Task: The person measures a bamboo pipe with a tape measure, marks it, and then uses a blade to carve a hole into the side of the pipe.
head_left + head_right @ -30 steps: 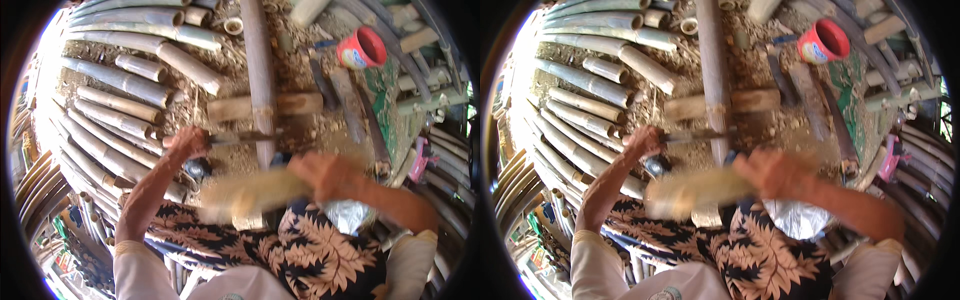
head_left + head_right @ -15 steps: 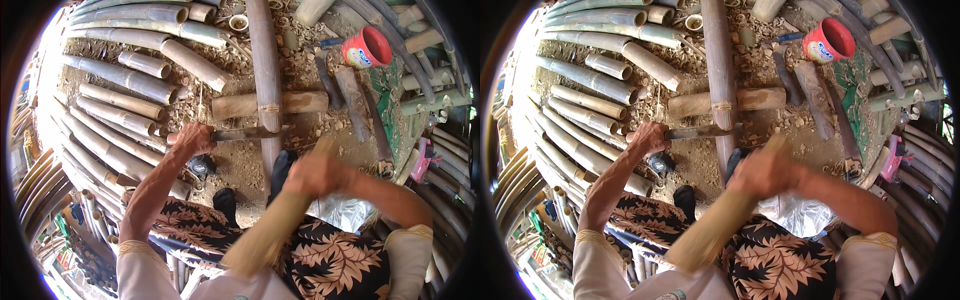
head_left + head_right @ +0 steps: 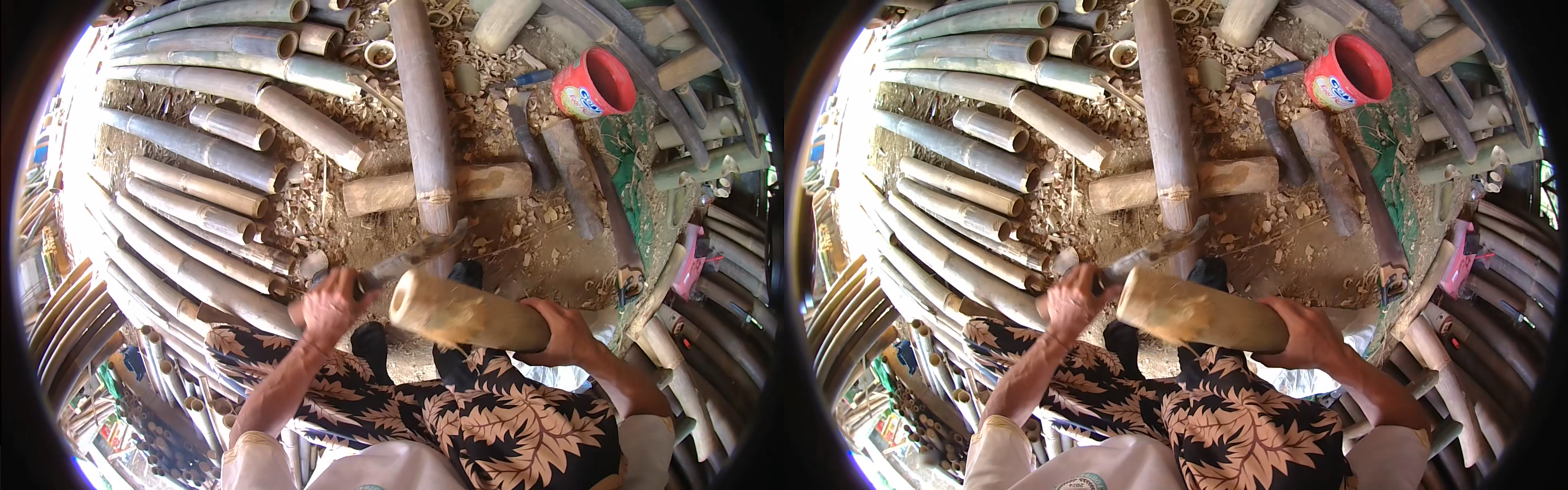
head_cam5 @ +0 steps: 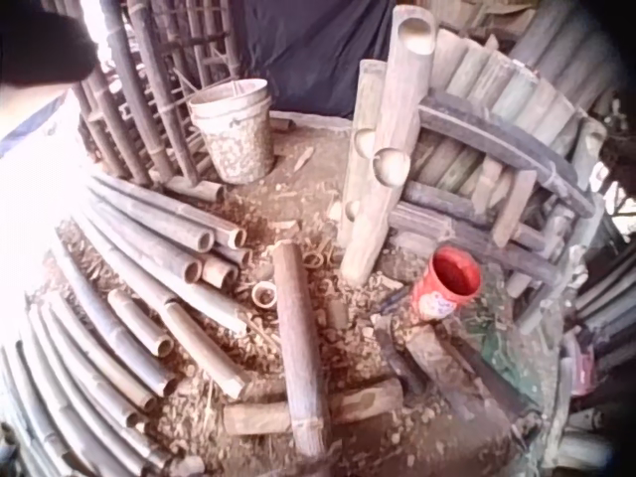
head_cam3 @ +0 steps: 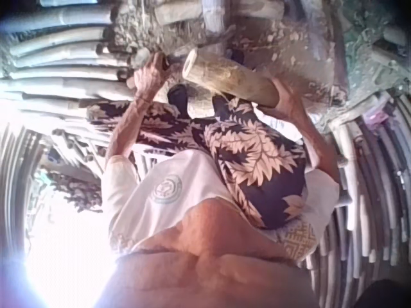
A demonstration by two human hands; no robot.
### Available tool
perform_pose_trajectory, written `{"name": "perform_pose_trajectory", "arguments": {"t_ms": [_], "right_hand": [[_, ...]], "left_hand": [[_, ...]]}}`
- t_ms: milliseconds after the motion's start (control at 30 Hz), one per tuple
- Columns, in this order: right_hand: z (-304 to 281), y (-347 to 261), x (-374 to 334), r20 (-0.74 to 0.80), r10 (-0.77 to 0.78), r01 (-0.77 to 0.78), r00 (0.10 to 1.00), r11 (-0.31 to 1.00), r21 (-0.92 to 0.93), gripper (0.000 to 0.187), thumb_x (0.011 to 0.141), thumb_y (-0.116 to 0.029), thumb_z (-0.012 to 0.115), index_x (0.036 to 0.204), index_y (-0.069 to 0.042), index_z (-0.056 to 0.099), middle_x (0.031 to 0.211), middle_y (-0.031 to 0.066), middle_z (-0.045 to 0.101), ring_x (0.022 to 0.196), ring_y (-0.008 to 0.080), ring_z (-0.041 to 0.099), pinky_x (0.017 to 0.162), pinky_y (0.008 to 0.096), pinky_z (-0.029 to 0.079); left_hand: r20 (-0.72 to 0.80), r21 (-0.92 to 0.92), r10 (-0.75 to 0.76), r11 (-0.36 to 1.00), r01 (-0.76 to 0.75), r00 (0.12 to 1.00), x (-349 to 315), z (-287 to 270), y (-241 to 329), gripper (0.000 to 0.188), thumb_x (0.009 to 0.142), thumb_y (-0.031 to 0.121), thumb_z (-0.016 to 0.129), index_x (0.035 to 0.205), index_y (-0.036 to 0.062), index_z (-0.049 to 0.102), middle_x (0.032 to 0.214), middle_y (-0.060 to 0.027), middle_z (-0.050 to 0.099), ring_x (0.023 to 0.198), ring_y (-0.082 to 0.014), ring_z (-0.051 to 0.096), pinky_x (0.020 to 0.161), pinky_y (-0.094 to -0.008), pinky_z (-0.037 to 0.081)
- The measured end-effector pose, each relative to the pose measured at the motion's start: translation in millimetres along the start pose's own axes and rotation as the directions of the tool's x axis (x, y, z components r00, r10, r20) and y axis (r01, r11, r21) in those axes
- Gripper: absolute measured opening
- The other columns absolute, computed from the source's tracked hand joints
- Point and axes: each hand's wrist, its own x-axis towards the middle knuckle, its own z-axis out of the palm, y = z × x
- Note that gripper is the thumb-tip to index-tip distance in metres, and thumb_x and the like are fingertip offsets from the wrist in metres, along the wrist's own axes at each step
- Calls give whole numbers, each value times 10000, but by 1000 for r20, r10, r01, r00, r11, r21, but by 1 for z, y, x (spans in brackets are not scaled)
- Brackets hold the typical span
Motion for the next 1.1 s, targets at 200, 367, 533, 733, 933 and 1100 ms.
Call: {"name": "perform_pose_trajectory", "arguments": {"t_ms": [200,367,533,733,933,1100], "right_hand": [[5,23,-24,-116,366,-267,924,830,489,871,590,-366,893,1272,2,495,1115,188,641,1026,247,641,906,354,494],[8,41,-40,-240,469,-169,850,675,719,859,625,-244,835,1330,-4,407,1152,109,577,1015,194,589,873,340,493],[-7,39,-27,-122,533,-275,837,604,748,848,614,-287,836,1295,20,435,1101,101,585,986,191,593,855,333,497],[-8,25,-23,-128,476,-224,870,613,758,860,627,-306,833,1312,26,431,1130,126,583,1014,205,588,870,339,492],[-20,23,-5,-138,400,-178,906,656,734,940,613,-308,844,1367,18,386,1221,137,546,1086,217,564,918,341,467],[-51,0,22,-240,312,-64,919,719,692,984,597,-315,854,1388,7,365,1238,120,535,1122,208,539,954,338,440]], "left_hand": [[-312,204,242,961,-184,919,57,9,-52,719,852,746,428,1045,73,592,942,-90,625,853,-214,577,868,-444,406],[-351,191,165,976,-102,922,23,4,-21,680,847,710,479,1062,73,583,945,-100,624,877,-265,588,928,-454,365],[-286,221,374,922,-319,882,88,-6,-57,601,901,641,455,1036,66,562,971,-98,599,918,-256,554,944,-422,364],[-165,-20,191,980,-197,968,22,-1,-48,735,861,771,410,851,73,641,664,-51,605,554,-170,568,535,-372,497],[266,-82,30,997,-9,964,116,-60,-70,888,753,919,268,742,144,701,462,48,419,369,-47,276,320,-285,243],[291,56,74,994,-94,954,158,-88,-75,810,756,900,358,631,156,652,433,43,394,390,-110,359,393,-346,325]]}}
